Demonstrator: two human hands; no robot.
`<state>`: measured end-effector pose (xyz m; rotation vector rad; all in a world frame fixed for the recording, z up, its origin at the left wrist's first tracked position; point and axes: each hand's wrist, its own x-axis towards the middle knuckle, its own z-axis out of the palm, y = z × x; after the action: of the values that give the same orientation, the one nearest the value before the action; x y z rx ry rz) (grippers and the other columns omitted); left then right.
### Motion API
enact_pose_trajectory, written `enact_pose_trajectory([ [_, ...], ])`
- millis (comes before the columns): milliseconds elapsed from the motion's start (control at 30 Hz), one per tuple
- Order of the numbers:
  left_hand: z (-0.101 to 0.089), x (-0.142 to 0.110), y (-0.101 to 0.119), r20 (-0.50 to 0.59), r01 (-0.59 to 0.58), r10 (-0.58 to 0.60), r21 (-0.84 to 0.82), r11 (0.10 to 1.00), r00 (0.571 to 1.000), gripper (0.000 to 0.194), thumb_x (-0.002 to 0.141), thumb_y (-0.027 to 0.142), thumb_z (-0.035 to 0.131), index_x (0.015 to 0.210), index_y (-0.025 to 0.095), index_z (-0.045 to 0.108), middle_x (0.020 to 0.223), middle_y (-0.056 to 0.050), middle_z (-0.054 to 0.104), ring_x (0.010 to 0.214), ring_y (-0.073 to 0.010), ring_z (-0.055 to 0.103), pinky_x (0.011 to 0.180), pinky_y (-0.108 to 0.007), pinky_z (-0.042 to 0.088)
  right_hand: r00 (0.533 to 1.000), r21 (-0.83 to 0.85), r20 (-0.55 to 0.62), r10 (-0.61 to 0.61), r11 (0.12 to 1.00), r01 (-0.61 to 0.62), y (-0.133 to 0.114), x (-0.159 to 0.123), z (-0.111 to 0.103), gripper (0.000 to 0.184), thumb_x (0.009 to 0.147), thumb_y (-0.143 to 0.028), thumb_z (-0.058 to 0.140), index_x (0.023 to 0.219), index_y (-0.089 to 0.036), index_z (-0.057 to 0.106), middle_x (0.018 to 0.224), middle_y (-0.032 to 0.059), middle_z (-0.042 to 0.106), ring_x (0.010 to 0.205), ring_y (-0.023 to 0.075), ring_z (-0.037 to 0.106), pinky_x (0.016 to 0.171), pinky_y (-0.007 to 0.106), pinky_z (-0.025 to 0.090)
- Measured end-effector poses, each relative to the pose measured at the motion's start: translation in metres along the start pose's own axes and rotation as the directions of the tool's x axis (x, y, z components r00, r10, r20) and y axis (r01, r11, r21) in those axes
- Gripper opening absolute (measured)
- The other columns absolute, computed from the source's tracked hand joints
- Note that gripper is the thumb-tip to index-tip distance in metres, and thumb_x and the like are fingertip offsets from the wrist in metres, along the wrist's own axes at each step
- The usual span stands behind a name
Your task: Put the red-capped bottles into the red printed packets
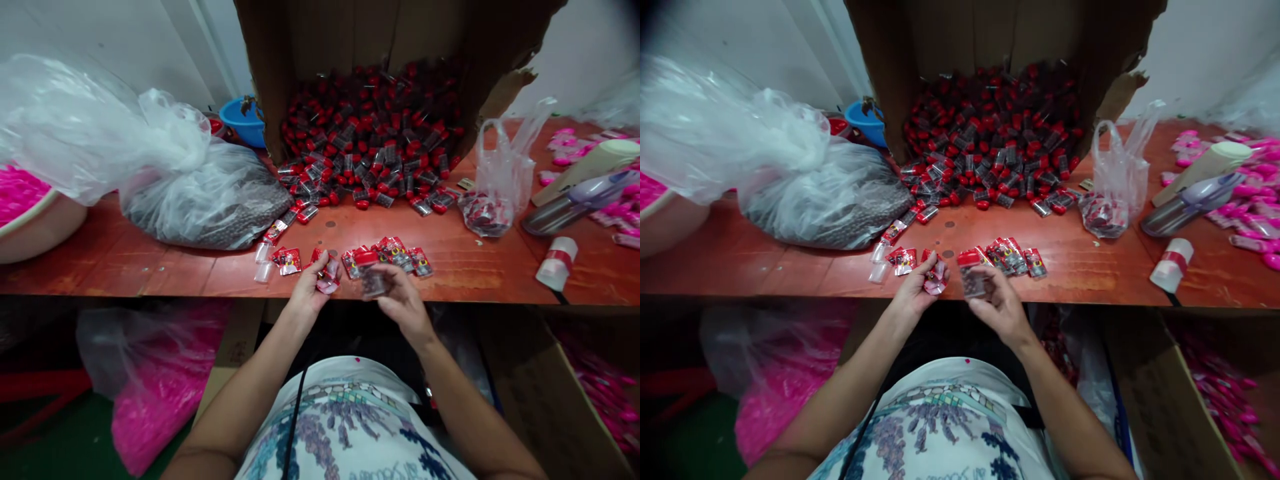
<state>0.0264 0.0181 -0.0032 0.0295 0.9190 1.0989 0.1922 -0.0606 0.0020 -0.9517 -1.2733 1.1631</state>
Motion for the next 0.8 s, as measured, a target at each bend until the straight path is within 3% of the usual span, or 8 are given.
enact_pose_trajectory([
  [133,-0.003,0.0,-0.001,-0.011,0.017,-0.017,0.004,1.0,1.0,0.022,0.08,0.022,0.066,0.062,0.014,0.056,0.054,0.0,0.059,0.041,-0.0087,0.053,0.039,-0.018,0.043,0.998,-0.227,-0.051,-0.031,0.974,0.019,0.009,-0.002,0.031,0.017,0.085,-0.028,0.059,0.101,-0.025,0.06,0.094,0.0022,0.061,0.075,0.014,0.06,0.065,0.026,0.052],
  [333,0.002,-0.011,-0.002,-0.011,-0.054,0.054,0.009,0.999,0.998,0.018,0.075,0.02,0.071,0.064,0.013,0.06,0.053,0.001,0.061,0.042,-0.0075,0.054,0.042,-0.017,0.043,0.985,-0.427,-0.029,-0.171,0.893,0.142,0.014,0.006,0.036,0.018,0.088,-0.021,0.054,0.104,-0.025,0.061,0.098,0.0035,0.061,0.087,0.0161,0.06,0.077,0.028,0.05],
  [467,0.007,-0.017,-0.004,0.0,-0.182,0.182,-0.003,0.983,0.983,0.015,0.067,0.016,0.077,0.064,0.013,0.062,0.056,0.001,0.064,0.047,-0.008,0.058,0.048,-0.017,0.046,0.99,-0.396,0.047,-0.132,0.908,0.14,0.018,0.005,0.039,0.02,0.088,-0.023,0.054,0.106,-0.026,0.061,0.1,0.0034,0.063,0.091,0.0174,0.061,0.082,0.031,0.05],
  [633,0.003,-0.024,-0.004,0.08,-0.267,0.26,0.104,0.958,0.962,0.022,0.056,0.014,0.083,0.07,0.012,0.066,0.066,-0.001,0.07,0.057,-0.0117,0.064,0.061,-0.022,0.053,0.988,-0.19,-0.142,0.064,0.978,-0.09,0.028,0.004,0.041,0.04,0.084,-0.03,0.062,0.122,-0.026,0.05,0.1,0.0023,0.066,0.082,0.0167,0.063,0.075,0.03,0.052],
  [800,-0.002,-0.033,-0.002,0.204,-0.395,0.351,0.254,0.883,0.914,0.024,0.058,0.016,0.082,0.077,0.015,0.067,0.07,0.001,0.069,0.062,-0.0132,0.065,0.065,-0.026,0.054,0.988,-0.201,-0.148,0.036,0.977,-0.066,0.025,0.007,0.037,0.032,0.082,-0.029,0.063,0.114,-0.026,0.062,0.097,0.0022,0.064,0.083,0.0162,0.06,0.076,0.03,0.05],
])
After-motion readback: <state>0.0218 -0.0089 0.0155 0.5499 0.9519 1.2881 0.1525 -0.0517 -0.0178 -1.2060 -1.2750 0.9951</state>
